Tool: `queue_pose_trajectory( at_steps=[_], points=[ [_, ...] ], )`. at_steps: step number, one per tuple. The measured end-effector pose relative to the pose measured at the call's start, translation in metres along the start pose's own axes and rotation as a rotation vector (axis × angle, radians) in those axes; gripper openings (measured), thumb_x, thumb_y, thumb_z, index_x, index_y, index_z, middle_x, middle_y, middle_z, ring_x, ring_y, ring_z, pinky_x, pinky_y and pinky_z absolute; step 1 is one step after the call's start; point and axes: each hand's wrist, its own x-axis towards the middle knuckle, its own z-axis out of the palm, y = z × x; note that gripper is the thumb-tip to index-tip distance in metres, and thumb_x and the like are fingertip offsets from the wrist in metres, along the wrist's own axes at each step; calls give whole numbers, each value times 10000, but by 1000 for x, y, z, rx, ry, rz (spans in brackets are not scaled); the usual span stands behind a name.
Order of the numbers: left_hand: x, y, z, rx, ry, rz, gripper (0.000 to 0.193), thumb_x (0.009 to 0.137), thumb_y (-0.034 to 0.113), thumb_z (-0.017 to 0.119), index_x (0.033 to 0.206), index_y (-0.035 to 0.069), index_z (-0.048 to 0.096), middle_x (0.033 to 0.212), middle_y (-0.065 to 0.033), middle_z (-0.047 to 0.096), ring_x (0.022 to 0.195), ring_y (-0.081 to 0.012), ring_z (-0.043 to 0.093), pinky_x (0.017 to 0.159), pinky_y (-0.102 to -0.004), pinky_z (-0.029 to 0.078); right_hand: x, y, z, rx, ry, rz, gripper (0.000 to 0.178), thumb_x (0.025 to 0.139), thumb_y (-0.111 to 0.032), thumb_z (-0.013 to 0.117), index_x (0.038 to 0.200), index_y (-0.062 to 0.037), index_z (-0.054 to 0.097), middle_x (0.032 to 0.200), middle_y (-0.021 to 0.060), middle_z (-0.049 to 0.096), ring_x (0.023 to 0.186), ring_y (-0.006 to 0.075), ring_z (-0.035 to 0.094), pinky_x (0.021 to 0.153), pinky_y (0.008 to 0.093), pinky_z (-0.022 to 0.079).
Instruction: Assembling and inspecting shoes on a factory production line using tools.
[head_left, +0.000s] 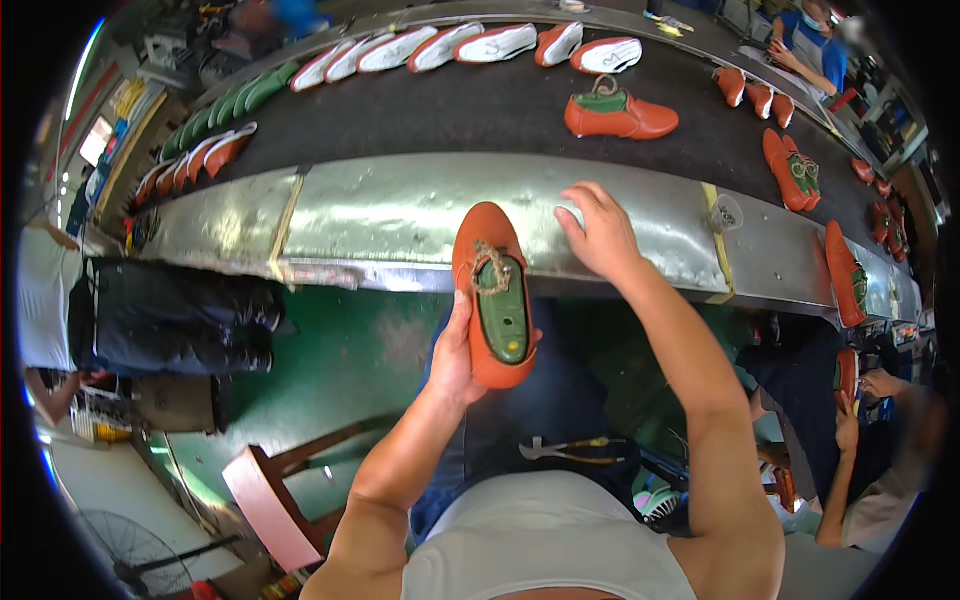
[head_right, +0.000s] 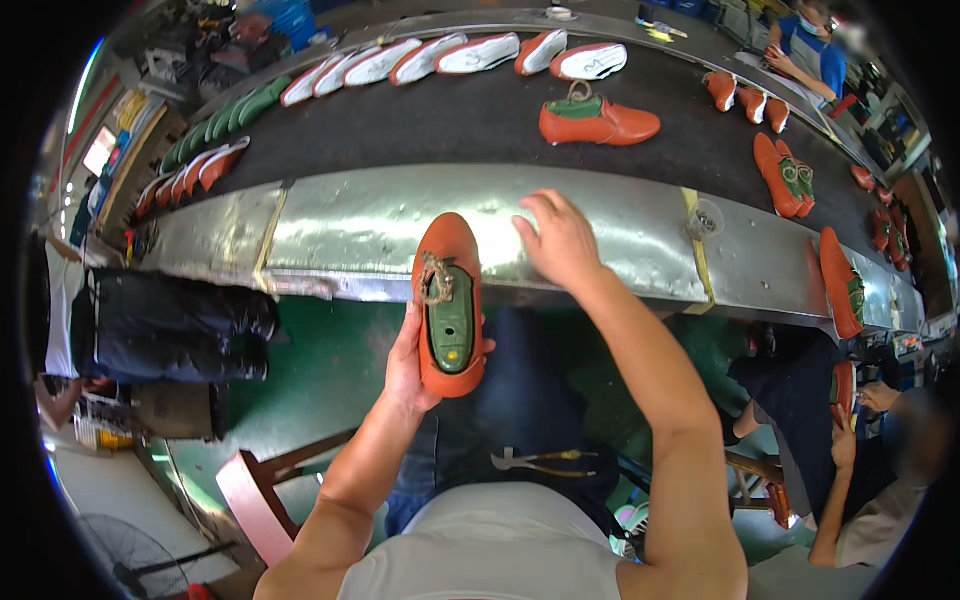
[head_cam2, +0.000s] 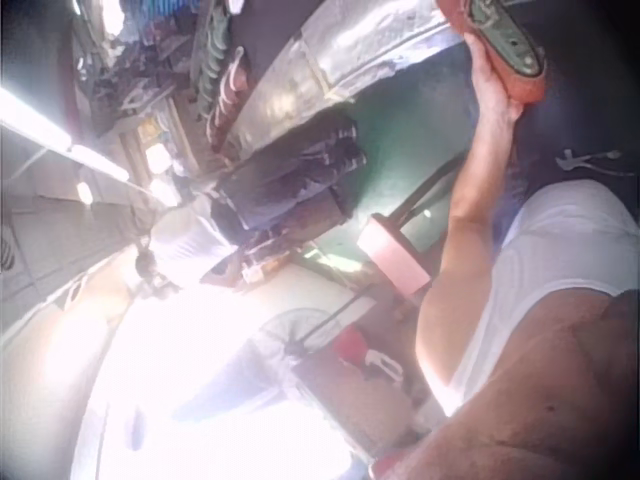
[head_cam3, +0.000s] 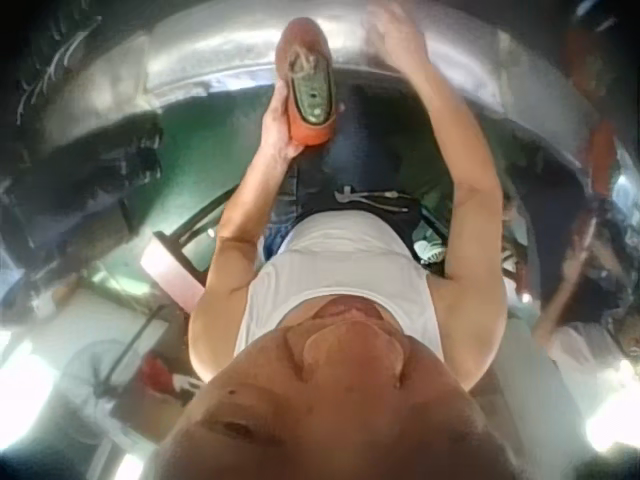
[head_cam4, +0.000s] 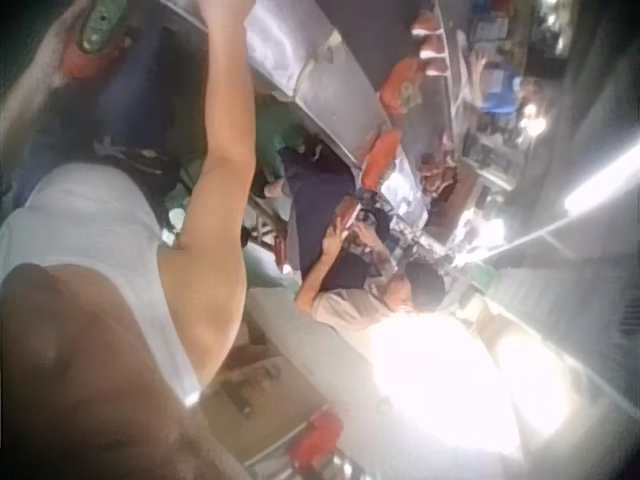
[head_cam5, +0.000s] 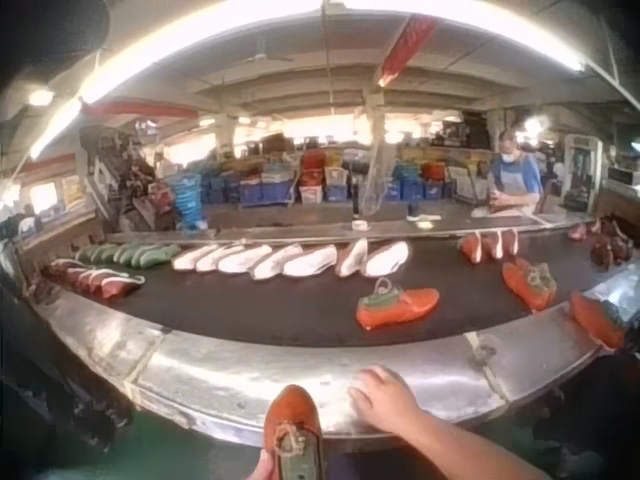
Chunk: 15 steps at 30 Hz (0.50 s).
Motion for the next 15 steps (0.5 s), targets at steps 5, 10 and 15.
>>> queue_pose_trajectory(
  at_steps=[5, 10, 15],
  points=[
    [80, 49, 15, 95, 19, 55, 676, 1016, 592, 396, 1465, 89, 427, 1300, -170, 615, 1080, -409, 659, 867, -524, 581, 14, 79, 17, -328, -60, 119, 468, 885, -301, 686, 1221, 18, 615, 1324, 165, 551, 1261, 337, 493, 1072, 466, 358],
    [240, 170, 24, 204, -156, -196, 783, 1019, 659, 269, 1421, 14, 456, 1225, -225, 634, 1014, -366, 678, 886, -524, 564, 25, 76, 16, -236, -50, 114, 496, 839, -314, 724, 1186, 20, 603, 1294, 185, 570, 1258, 366, 493, 1089, 480, 342],
    [390, 175, 7, 1155, 288, 362, 770, 1039, 621, 260, 1447, -3, 452, 1401, -210, 558, 1304, -303, 549, 1101, -429, 394, 30, 70, 30, -223, -35, 45, 506, 819, -298, 738, 1171, 35, 592, 1281, 179, 561, 1251, 372, 483, 1066, 497, 343]
  ],
)
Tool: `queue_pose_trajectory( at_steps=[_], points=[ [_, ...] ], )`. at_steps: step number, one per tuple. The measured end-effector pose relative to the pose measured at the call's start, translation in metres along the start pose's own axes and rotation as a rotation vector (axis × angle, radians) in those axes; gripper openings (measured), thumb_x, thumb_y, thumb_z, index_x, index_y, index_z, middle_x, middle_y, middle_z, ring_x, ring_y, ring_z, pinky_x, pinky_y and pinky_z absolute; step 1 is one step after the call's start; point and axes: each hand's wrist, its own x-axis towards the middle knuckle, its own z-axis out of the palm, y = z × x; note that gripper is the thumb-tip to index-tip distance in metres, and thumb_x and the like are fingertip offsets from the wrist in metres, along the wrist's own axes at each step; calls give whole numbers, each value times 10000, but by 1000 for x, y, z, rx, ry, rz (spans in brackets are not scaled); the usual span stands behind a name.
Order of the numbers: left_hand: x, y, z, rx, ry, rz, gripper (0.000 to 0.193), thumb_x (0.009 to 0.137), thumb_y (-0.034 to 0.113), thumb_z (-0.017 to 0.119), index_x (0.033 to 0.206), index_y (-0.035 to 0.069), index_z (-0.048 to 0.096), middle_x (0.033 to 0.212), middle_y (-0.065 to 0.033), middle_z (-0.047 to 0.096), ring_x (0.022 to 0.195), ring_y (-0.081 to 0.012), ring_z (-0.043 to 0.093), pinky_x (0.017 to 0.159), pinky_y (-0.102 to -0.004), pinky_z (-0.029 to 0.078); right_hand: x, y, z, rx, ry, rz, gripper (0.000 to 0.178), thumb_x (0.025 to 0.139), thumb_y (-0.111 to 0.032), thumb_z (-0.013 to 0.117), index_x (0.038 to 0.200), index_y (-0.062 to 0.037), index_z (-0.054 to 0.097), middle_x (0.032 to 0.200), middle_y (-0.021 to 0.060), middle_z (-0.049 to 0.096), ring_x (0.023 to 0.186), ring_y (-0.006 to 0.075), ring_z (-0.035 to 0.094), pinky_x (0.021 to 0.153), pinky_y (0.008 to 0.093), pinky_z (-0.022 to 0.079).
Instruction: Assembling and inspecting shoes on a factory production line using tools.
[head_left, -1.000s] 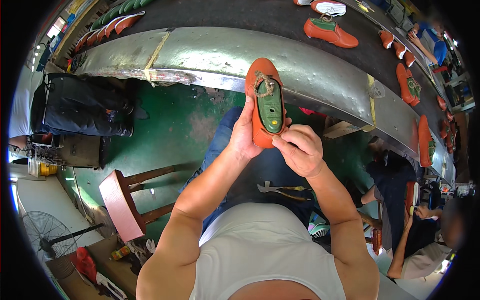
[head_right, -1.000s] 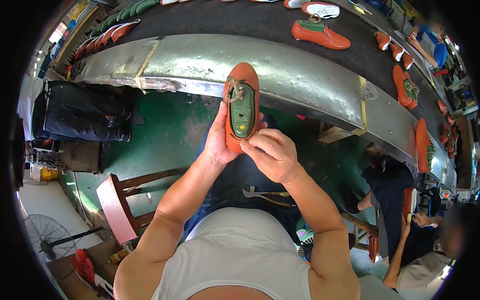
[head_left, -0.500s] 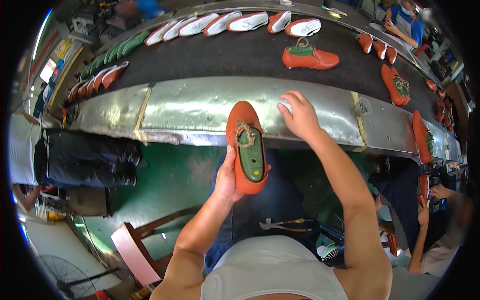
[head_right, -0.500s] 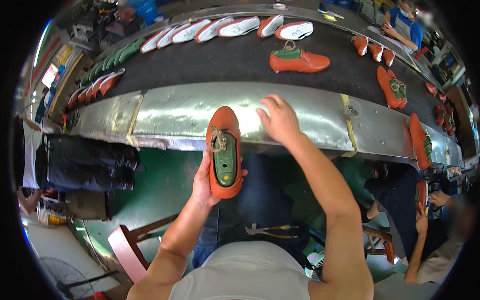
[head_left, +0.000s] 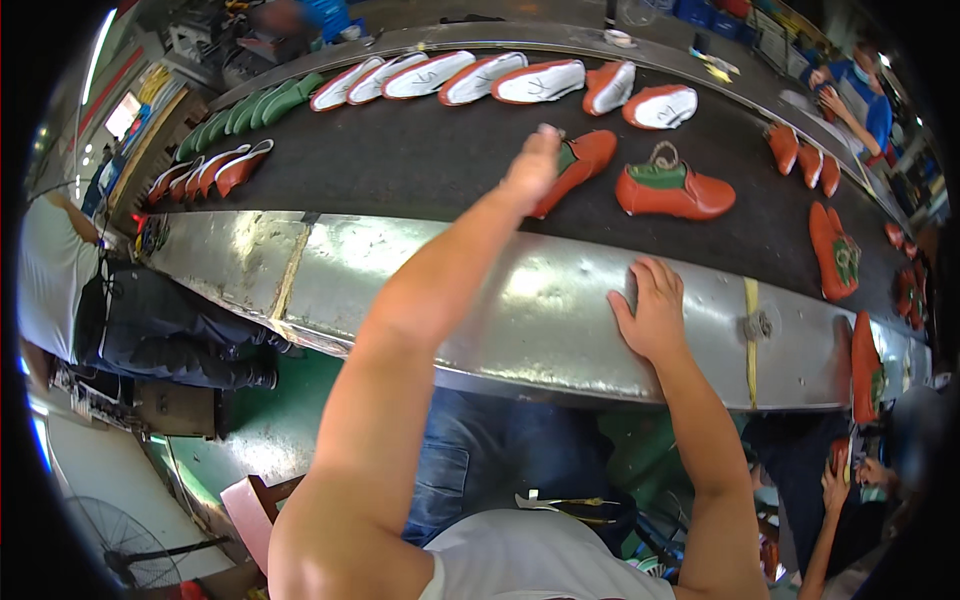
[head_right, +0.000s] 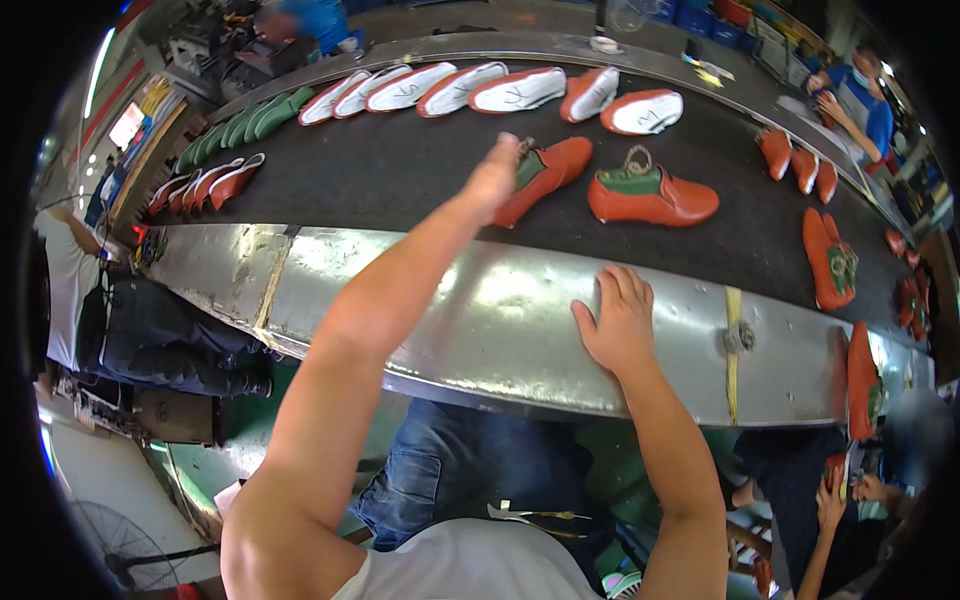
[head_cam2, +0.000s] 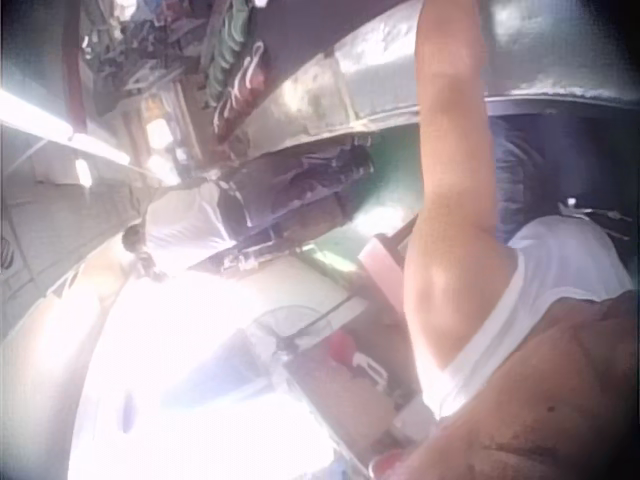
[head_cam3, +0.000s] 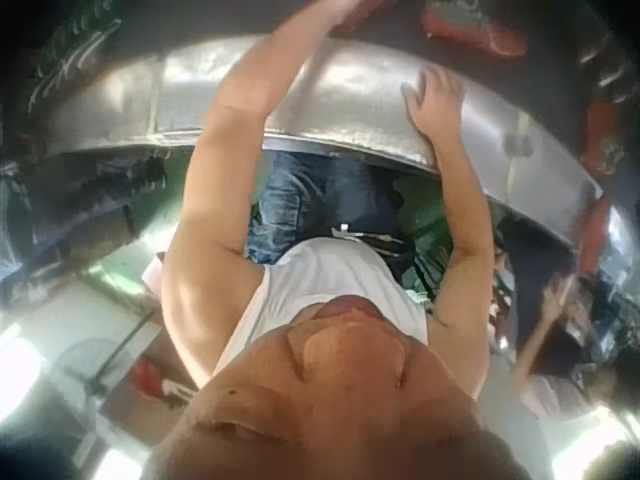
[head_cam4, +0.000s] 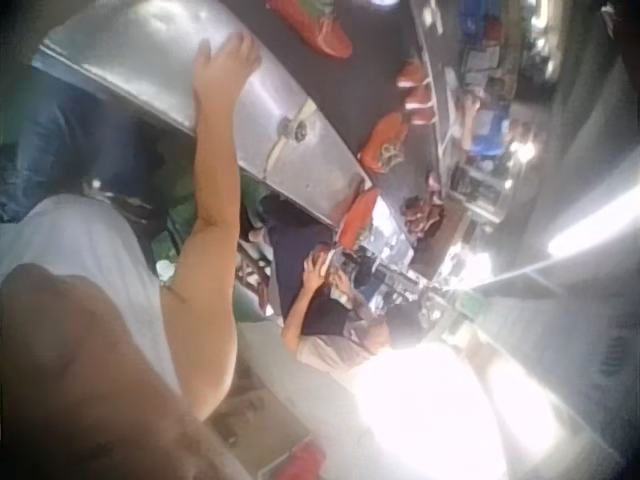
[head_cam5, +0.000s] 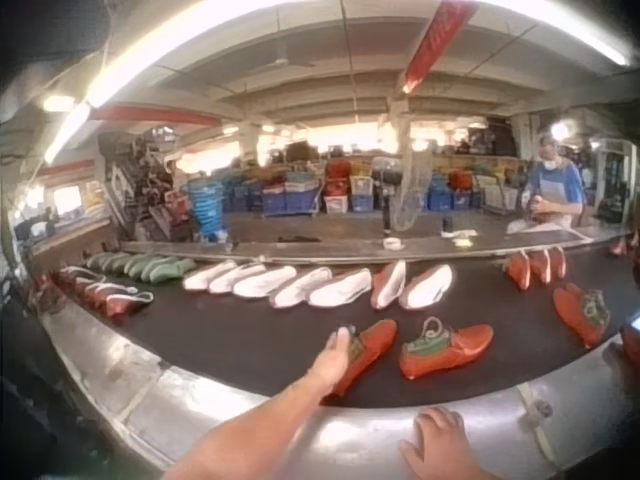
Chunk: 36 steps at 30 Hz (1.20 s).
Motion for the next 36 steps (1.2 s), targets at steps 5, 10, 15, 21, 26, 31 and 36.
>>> queue_pose_trajectory(
  at_steps=[5, 10, 15, 21, 26, 31, 36],
  points=[
    [13, 12, 27, -73, 70, 80, 698, 1042, 552, 362, 1378, -38, 522, 1395, -215, 565, 1324, -301, 511, 1087, -375, 384, -5, 15, -12, -8, -51, 58, 507, 796, -248, 753, 1191, 18, 579, 1307, 183, 555, 1264, 387, 480, 1083, 490, 339],
    [96, -40, -64, 77, 507, 78, 522, 1016, 416, 503, 1181, -65, 622, 1219, -285, 644, 1174, -404, 607, 1006, -436, 462, 4, 13, -9, -4, -82, 36, 542, 774, -266, 765, 1187, 31, 579, 1297, 187, 547, 1250, 391, 477, 1072, 503, 336],
    [189, -91, -168, 456, 666, 61, 738, 914, 438, 628, 1401, -89, 454, 1481, -320, 406, 1413, -434, 341, 1181, -469, 278, 11, 12, -15, -55, -193, 90, 577, 739, -242, 755, 1205, 37, 560, 1287, 220, 536, 1234, 424, 474, 1067, 535, 332],
    [283, -118, -271, 697, 828, 215, 1045, 881, 579, 617, 1527, -109, 166, 1586, -351, 147, 1508, -455, 88, 1234, -488, 122, 19, 7, -10, -26, -317, 117, 641, 727, -281, 721, 1234, 57, 522, 1286, 244, 515, 1219, 456, 464, 1045, 580, 318],
    [296, -72, -249, 1057, 462, -68, 1067, 764, 722, 685, 1338, -150, 467, 1364, -323, 541, 1273, -419, 548, 1060, -459, 449, 22, 1, -12, -81, -376, 143, 662, 739, -310, 696, 1246, 71, 508, 1294, 256, 505, 1219, 472, 458, 1038, 587, 317],
    [254, -95, -237, 362, 488, -163, 967, 735, 490, 848, 1323, -173, 460, 1292, -286, 601, 1201, -334, 614, 975, -387, 506, 25, -2, -5, -39, -311, 76, 616, 754, -271, 695, 1240, 67, 522, 1307, 261, 511, 1237, 471, 454, 1042, 583, 321],
    [106, -58, -260, 17, 73, -308, 440, 929, 348, 704, 1145, -31, 648, 939, -78, 683, 744, -148, 632, 661, -308, 531, 19, -4, -2, -62, -222, 50, 594, 753, -238, 747, 1231, 47, 540, 1339, 232, 525, 1277, 445, 454, 1066, 554, 328]
  ],
)
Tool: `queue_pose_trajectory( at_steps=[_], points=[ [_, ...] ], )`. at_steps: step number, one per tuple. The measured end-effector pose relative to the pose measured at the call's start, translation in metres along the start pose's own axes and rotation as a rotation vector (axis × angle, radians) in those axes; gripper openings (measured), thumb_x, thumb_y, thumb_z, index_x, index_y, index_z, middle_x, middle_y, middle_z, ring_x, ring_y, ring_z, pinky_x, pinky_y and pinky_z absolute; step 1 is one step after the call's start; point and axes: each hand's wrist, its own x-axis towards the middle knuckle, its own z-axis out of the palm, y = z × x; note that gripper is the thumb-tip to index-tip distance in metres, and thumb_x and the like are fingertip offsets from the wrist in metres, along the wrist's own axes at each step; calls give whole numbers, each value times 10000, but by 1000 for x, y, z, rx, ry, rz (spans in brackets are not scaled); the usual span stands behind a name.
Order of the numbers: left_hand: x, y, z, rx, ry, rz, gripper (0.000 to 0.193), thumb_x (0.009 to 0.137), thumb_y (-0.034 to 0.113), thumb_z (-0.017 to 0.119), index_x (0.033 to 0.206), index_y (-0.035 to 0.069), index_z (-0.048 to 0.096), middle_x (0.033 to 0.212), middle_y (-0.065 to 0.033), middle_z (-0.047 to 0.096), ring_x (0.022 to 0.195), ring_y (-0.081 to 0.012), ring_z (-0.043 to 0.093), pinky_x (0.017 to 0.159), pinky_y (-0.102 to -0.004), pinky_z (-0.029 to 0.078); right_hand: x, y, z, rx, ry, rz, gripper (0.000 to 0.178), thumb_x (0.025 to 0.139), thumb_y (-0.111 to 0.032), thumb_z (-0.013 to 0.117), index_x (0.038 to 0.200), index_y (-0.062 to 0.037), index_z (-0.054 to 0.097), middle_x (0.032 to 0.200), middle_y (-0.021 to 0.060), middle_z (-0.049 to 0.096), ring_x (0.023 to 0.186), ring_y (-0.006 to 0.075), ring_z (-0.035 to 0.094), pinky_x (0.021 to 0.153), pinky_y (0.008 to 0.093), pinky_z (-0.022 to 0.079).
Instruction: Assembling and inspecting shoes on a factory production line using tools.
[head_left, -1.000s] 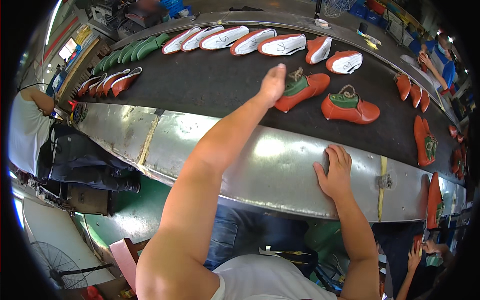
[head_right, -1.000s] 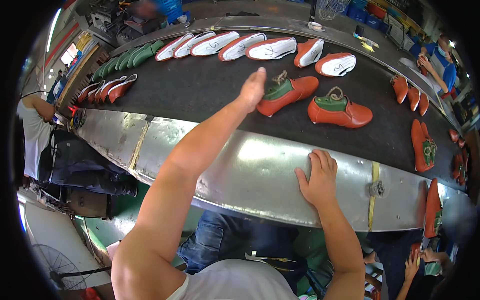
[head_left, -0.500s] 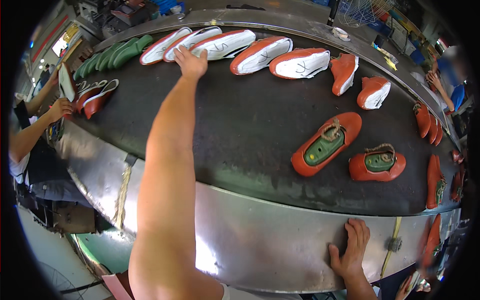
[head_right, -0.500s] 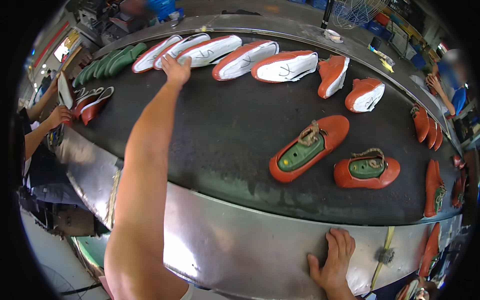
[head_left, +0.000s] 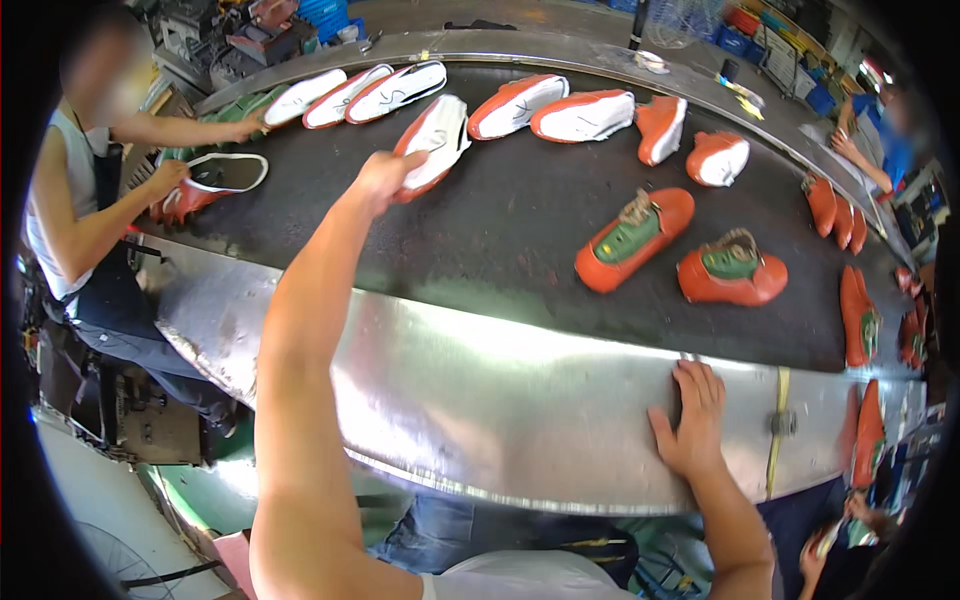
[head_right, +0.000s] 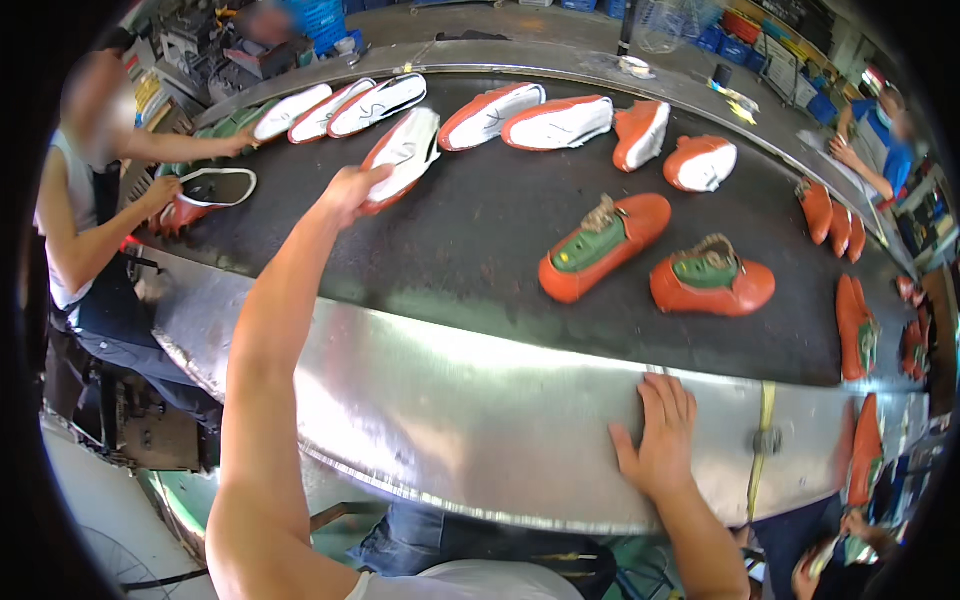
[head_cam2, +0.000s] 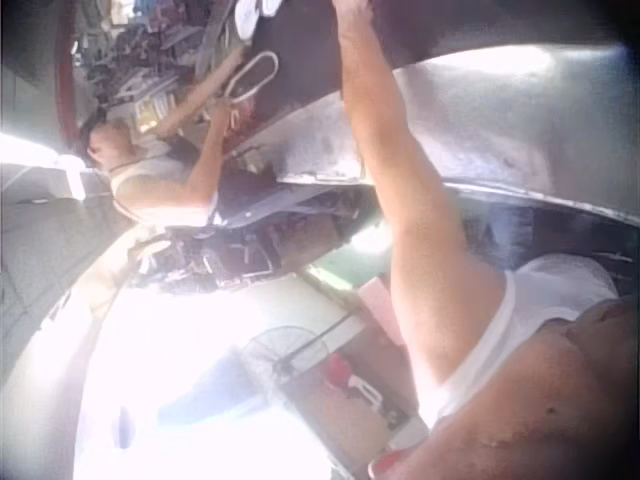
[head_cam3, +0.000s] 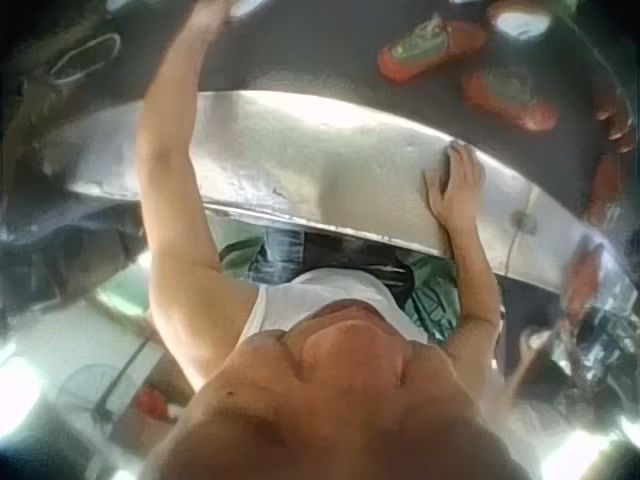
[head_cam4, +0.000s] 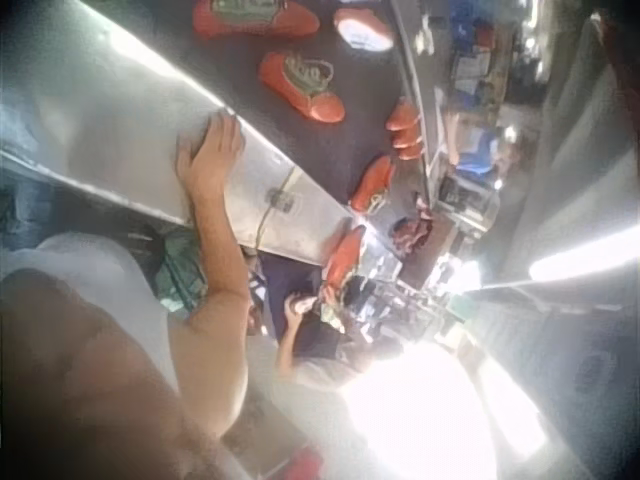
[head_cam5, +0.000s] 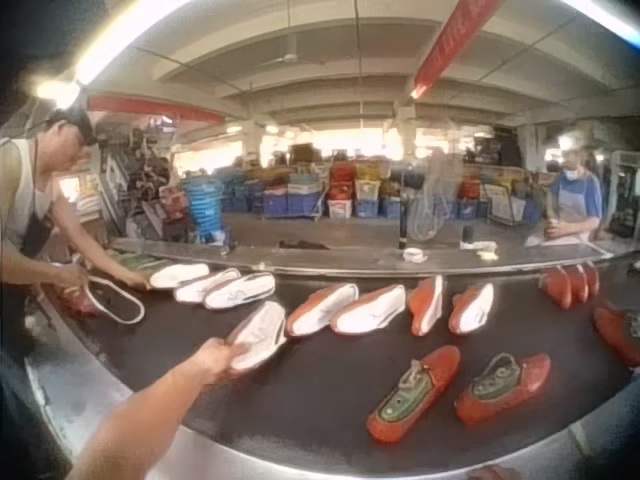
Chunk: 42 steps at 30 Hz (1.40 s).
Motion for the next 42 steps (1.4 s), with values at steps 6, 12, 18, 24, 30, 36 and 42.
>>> queue_pose_trajectory(
  at_steps=[6, 12, 18, 24, 30, 36, 42],
  points=[
    [-328, -112, -1, -657, -478, 188, 734, 836, 282, 808, 1387, -42, 446, 1236, -135, 646, 1092, -233, 656, 922, -366, 561, -11, 2, 5, 104, 188, -69, 441, 812, -222, 739, 1146, 24, 592, 1257, 185, 580, 1234, 383, 504, 1029, 506, 379],
    [-543, -185, 97, -494, -354, 316, 967, 778, 233, 869, 1535, -9, 318, 1386, -134, 564, 1275, -229, 543, 1090, -374, 424, -116, -102, -38, 837, 62, 4, 503, 854, -194, 753, 1281, -30, 542, 1257, 204, 593, 1161, 370, 584, 1009, 429, 464],
    [-598, -289, 151, 405, -642, 45, 820, 782, 325, 842, 1448, 8, 484, 1414, -190, 556, 1289, -312, 553, 1087, -395, 428, -295, -104, 57, 724, -273, 231, 538, 802, -220, 831, 1249, -9, 618, 1177, 161, 662, 984, 280, 680, 832, 349, 555],
    [-588, -244, 248, 821, -344, 576, 643, 859, 431, 712, 1345, 39, 558, 990, -222, 695, 908, -398, 688, 782, -465, 558, -327, -68, 56, 895, -245, 281, 509, 825, -107, 778, 1303, -32, 619, 1113, 138, 713, 804, 160, 686, 736, 310, 559],
    [-584, -228, 243, 746, -485, 276, 419, 1002, 379, 532, 1256, 71, 657, 973, -240, 708, 955, -400, 683, 824, -464, 544, -326, -65, 58, 862, -178, 213, 388, 846, -7, 631, 1233, -13, 660, 1024, 161, 740, 850, 191, 719, 784, 306, 557],
    [-586, -228, 249, 685, -459, 190, 487, 1019, 435, 486, 1197, 24, 676, 1004, -251, 707, 946, -419, 685, 842, -456, 533, -314, -77, 42, 642, -49, 0, 309, 816, -29, 607, 1118, 1, 663, 970, 187, 719, 868, 372, 699, 805, 426, 566],
    [-573, -219, 278, 657, -431, 213, 561, 820, 485, 768, 964, -23, 579, 828, -235, 672, 791, -362, 691, 735, -437, 534, -303, -64, 53, 373, -48, -115, 128, 849, -63, 618, 968, -18, 630, 862, 175, 688, 773, 383, 674, 716, 468, 552]
  ],
)
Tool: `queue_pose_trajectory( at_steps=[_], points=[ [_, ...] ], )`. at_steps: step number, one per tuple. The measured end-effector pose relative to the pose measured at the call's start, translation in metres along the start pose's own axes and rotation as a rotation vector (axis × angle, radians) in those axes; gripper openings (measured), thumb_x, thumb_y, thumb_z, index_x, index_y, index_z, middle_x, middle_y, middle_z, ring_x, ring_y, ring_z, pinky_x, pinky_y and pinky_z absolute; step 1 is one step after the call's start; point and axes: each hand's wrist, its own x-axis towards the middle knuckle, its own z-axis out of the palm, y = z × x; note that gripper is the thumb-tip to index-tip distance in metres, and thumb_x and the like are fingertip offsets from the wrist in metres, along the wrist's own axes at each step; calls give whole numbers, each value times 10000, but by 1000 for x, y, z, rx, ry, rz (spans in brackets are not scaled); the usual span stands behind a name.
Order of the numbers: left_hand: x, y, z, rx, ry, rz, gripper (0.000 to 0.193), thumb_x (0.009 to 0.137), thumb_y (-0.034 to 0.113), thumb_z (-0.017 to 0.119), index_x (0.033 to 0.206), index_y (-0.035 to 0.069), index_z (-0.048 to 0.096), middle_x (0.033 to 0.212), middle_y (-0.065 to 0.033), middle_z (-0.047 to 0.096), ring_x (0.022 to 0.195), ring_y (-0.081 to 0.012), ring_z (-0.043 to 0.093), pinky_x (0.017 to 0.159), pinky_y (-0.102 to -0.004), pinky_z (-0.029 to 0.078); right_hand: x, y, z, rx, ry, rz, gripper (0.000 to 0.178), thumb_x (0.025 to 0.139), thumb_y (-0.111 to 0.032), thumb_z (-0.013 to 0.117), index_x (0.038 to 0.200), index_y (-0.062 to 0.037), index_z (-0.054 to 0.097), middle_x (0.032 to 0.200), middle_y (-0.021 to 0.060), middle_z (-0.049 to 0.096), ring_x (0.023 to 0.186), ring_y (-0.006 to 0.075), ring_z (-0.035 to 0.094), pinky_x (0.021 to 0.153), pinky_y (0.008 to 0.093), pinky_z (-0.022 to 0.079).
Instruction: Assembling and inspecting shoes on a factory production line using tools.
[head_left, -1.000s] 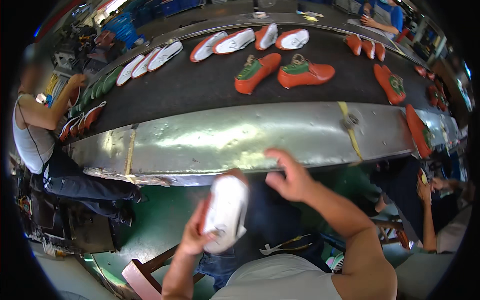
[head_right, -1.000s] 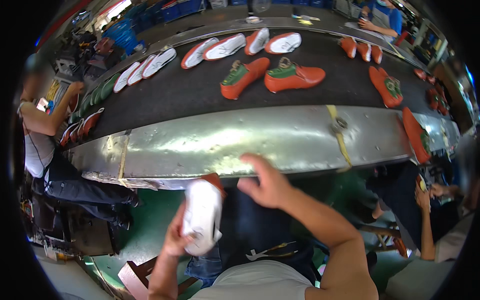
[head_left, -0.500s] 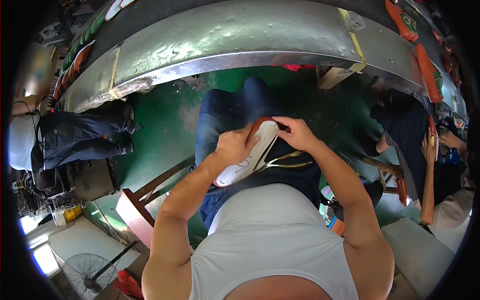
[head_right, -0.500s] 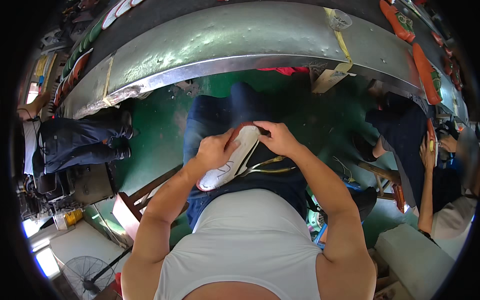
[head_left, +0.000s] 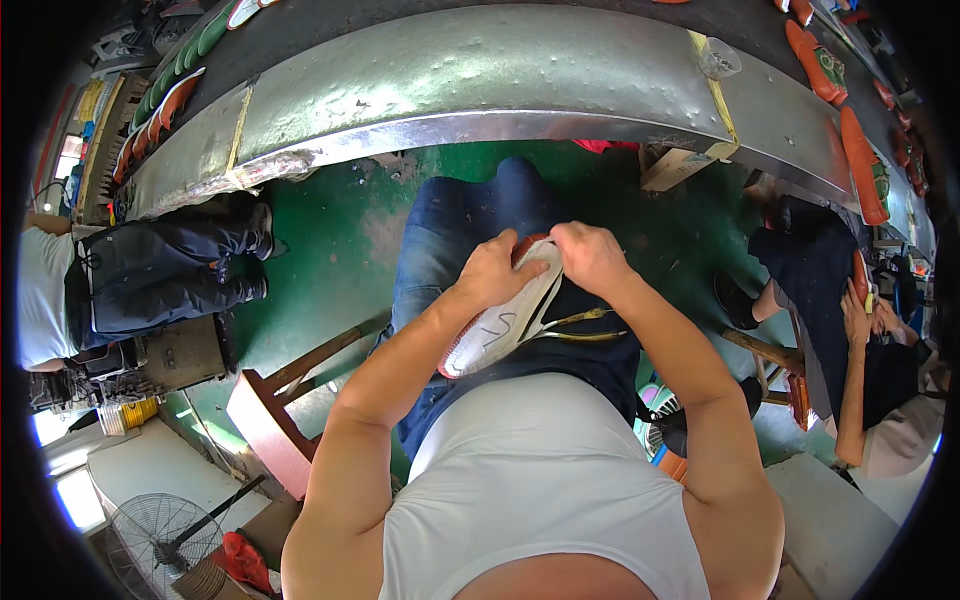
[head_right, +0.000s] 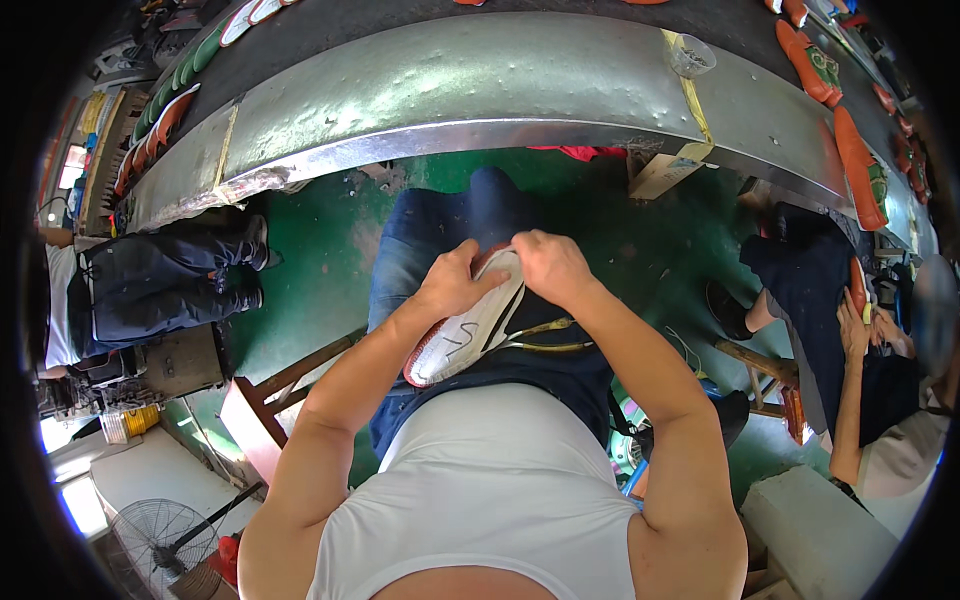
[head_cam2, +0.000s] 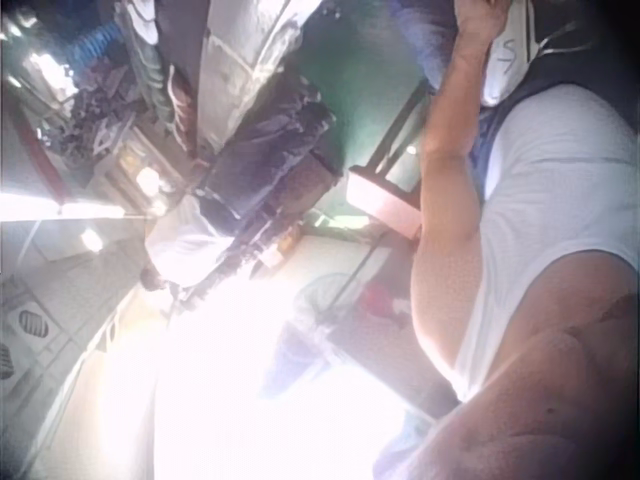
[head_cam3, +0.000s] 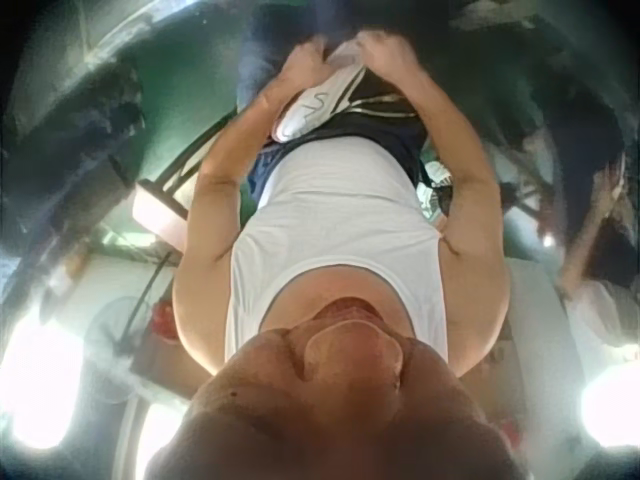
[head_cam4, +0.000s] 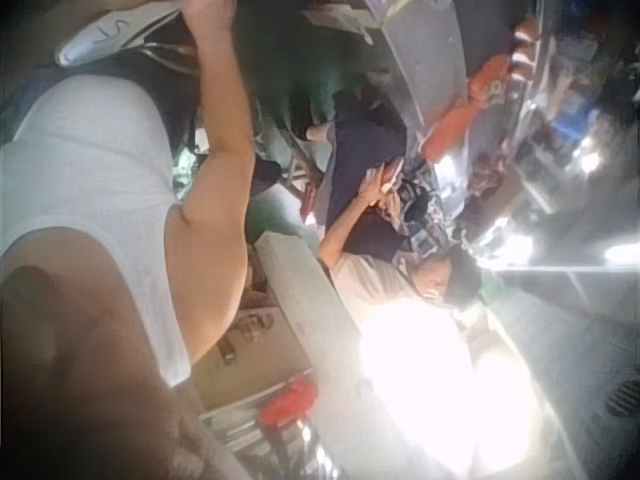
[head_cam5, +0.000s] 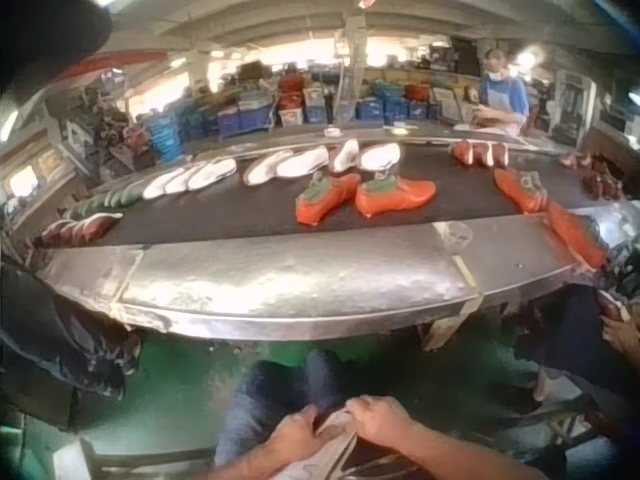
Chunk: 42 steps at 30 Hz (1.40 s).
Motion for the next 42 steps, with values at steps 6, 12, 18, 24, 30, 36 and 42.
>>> queue_pose_trajectory(
  at_steps=[6, 12, 18, 24, 30, 36, 42],
  points=[
    [14, -4, 8, -29, -1, -97, 683, 823, 472, 770, 1229, -33, 555, 1077, -242, 689, 976, -364, 688, 892, -411, 528, -10, 11, 5, 290, 119, 399, 155, 907, -172, 662, 934, -32, 601, 808, 193, 667, 748, 396, 666, 652, 449, 524],
    [33, -31, -12, -699, -210, -75, 690, 891, 335, 750, 1432, -2, 488, 1295, -199, 634, 1160, -257, 627, 982, -357, 500, -96, -63, -49, -56, -699, 231, 588, 748, -294, 825, 1196, -61, 523, 1066, 174, 589, 924, 390, 655, 805, 450, 553],
    [-21, -34, -51, -1077, 231, 189, 709, 905, 236, 760, 1482, 26, 405, 1296, -156, 592, 1166, -231, 585, 1015, -348, 475, -97, -47, -99, 333, -719, 492, 446, 816, -189, 740, 1181, -11, 555, 972, 162, 668, 860, 263, 693, 771, 357, 549],
    [-37, -81, -23, -929, 208, 189, 648, 956, 271, 686, 1514, 155, 378, 1431, -193, 413, 1343, -284, 430, 1132, -392, 355, -42, -96, -72, 679, -555, 461, 212, 976, -187, 594, 1054, 9, 615, 778, 76, 682, 704, 154, 663, 708, 297, 531],
    [-47, -66, -47, -894, 122, 212, 542, 1046, 304, 543, 1514, 111, 348, 1376, -140, 528, 1276, -230, 500, 1103, -354, 387, -1, -88, -15, 1049, -464, 475, 204, 989, -188, 585, 1040, 5, 624, 807, 75, 677, 688, 159, 647, 668, 311, 528],
    [-36, -89, -44, -938, 133, 179, 499, 1038, 209, 561, 1491, 98, 385, 1320, -120, 582, 1216, -198, 544, 1065, -339, 437, 23, -90, -23, 617, -672, 528, 210, 1000, -186, 576, 1049, 17, 594, 747, 87, 652, 621, 206, 641, 639, 364, 537],
    [-28, -98, -41, -1095, 59, 199, 494, 1019, 160, 588, 1478, 100, 415, 1306, -115, 591, 1203, -188, 551, 1048, -330, 453, 5, -96, -10, 230, -409, 278, 185, 957, -131, 601, 1035, 30, 553, 795, 194, 669, 734, 369, 675, 688, 437, 529]
  ],
)
